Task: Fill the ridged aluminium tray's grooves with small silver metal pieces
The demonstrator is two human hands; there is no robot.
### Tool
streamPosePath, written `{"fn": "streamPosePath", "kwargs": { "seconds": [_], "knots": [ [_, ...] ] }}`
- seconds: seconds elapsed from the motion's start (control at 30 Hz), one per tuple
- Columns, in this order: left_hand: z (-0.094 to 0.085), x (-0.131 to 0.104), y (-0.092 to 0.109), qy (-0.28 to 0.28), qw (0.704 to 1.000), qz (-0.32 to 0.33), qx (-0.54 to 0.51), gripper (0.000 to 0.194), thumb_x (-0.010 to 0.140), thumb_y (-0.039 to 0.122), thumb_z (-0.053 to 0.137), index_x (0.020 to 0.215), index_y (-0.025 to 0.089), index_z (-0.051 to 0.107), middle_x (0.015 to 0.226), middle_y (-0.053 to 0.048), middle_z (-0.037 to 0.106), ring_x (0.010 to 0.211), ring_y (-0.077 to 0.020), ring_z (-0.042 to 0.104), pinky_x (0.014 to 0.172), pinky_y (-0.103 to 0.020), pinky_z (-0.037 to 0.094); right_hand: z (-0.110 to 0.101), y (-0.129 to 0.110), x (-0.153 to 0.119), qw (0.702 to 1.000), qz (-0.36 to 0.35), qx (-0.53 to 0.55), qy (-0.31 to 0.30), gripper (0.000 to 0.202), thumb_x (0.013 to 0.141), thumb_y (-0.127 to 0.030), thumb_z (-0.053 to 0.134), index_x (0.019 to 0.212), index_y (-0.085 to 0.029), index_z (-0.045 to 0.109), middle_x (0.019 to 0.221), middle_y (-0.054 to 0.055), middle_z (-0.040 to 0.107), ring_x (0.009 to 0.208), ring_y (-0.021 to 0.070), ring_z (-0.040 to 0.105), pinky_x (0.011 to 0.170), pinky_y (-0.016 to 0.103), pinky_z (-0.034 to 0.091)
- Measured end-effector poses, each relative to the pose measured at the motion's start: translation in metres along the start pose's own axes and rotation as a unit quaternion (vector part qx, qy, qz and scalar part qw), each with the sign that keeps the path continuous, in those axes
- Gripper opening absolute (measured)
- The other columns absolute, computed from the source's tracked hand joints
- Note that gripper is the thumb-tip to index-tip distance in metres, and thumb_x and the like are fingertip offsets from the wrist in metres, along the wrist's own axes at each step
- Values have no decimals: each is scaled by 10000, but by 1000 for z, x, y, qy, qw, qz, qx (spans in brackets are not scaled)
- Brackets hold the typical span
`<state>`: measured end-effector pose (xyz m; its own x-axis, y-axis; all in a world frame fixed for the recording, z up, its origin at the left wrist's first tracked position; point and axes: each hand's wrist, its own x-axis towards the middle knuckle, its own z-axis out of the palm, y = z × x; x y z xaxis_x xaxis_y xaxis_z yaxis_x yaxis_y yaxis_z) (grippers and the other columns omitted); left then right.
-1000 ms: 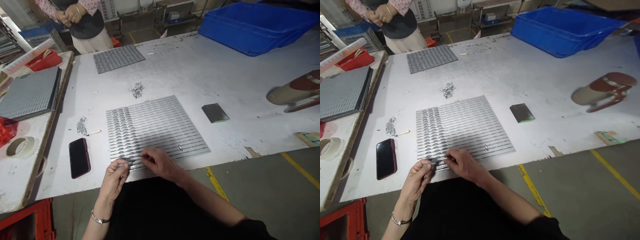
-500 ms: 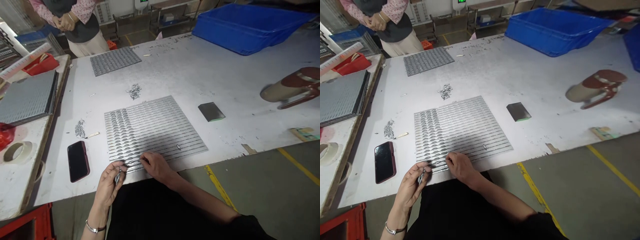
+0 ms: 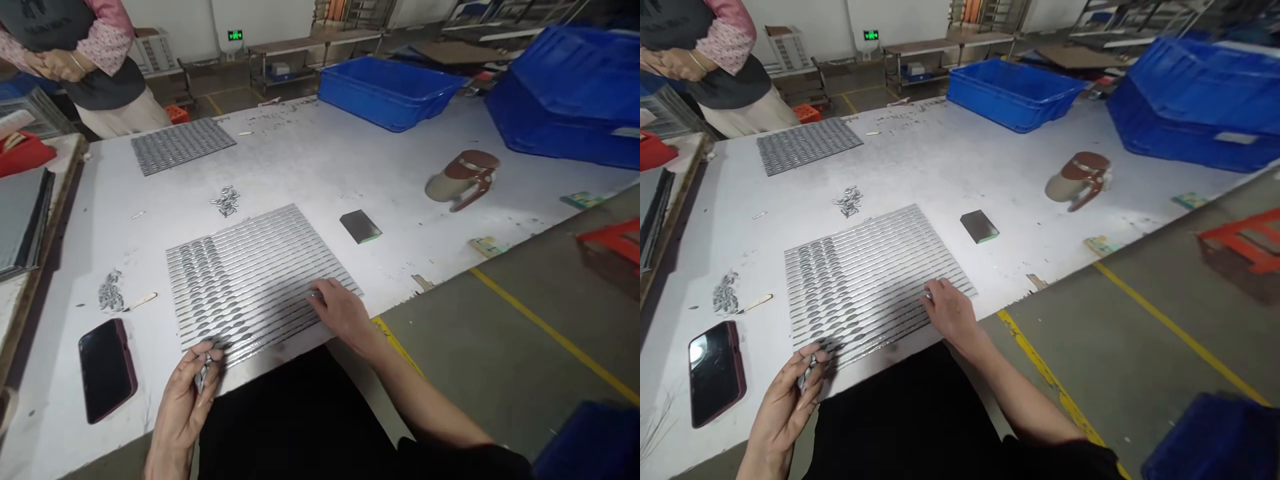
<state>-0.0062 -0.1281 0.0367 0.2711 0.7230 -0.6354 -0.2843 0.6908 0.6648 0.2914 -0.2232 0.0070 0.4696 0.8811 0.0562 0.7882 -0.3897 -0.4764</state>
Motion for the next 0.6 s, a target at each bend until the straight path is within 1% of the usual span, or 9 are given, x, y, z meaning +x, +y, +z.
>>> {"fn": "streamPosePath", "kwargs": {
  "seconds": [0.07,0.1,0.2,0.3,0.37,0.43,0.5,0.57,0.6],
  "knots": [
    [7,0,1,-3,1000,2,-4,363,649,188,873,949,114,683,812,-76,703,497,-45,446,329,-119,314,-1,18,3,997,-8,-65,-35,46,933,-219,559,912,-195,591,917,79,651,787,209,610,655,289,400],
    [10,0,2,-6,1000,3,-5,370,655,219,889,941,117,677,815,-70,698,499,-39,445,330,-110,308,0,23,5,996,-20,-70,-55,53,926,-194,546,903,-195,594,898,76,650,791,212,612,661,291,403],
    [13,2,5,-14,1000,18,-4,411,658,322,919,920,125,671,786,-43,674,491,-27,433,325,-97,288,3,20,19,995,-67,3,-81,122,912,-154,498,938,-195,610,903,66,669,827,208,635,710,294,436],
    [7,6,14,-12,999,37,9,486,646,366,928,993,121,692,725,-20,646,477,-28,423,321,-97,293,4,-3,46,982,-134,110,-73,177,930,-204,474,1005,-196,635,943,65,683,852,200,643,747,301,465],
    [2,10,23,-1,999,46,17,539,637,368,934,1057,128,696,712,-15,646,476,-32,434,328,-97,312,7,-25,71,968,-175,165,-75,202,931,-243,473,1005,-195,654,855,43,668,795,187,625,730,296,470],
    [-2,16,33,12,998,57,18,487,639,352,934,1009,148,692,722,-14,657,472,-33,444,328,-97,320,16,-47,99,957,-170,218,-88,200,905,-262,501,986,-193,670,757,8,637,712,165,594,694,276,467],
    [-5,24,43,21,997,67,14,397,663,319,920,940,159,685,723,-11,660,464,-33,451,321,-98,314,29,-68,127,948,-141,260,-114,202,883,-265,523,986,-189,679,724,-14,630,655,144,574,666,256,461],
    [-5,33,52,38,996,76,8,349,702,263,891,975,155,702,733,-17,663,488,-47,500,326,-99,329,44,-85,153,945,-128,265,-141,212,873,-230,529,1008,-180,683,747,-14,654,666,139,590,678,244,462],
    [-5,38,56,49,996,79,7,355,722,230,872,1029,150,711,746,-25,668,513,-56,532,338,-100,350,51,-92,165,949,-134,245,-146,226,875,-208,527,1037,-176,682,771,-6,670,699,145,608,701,243,463]
  ]
}}
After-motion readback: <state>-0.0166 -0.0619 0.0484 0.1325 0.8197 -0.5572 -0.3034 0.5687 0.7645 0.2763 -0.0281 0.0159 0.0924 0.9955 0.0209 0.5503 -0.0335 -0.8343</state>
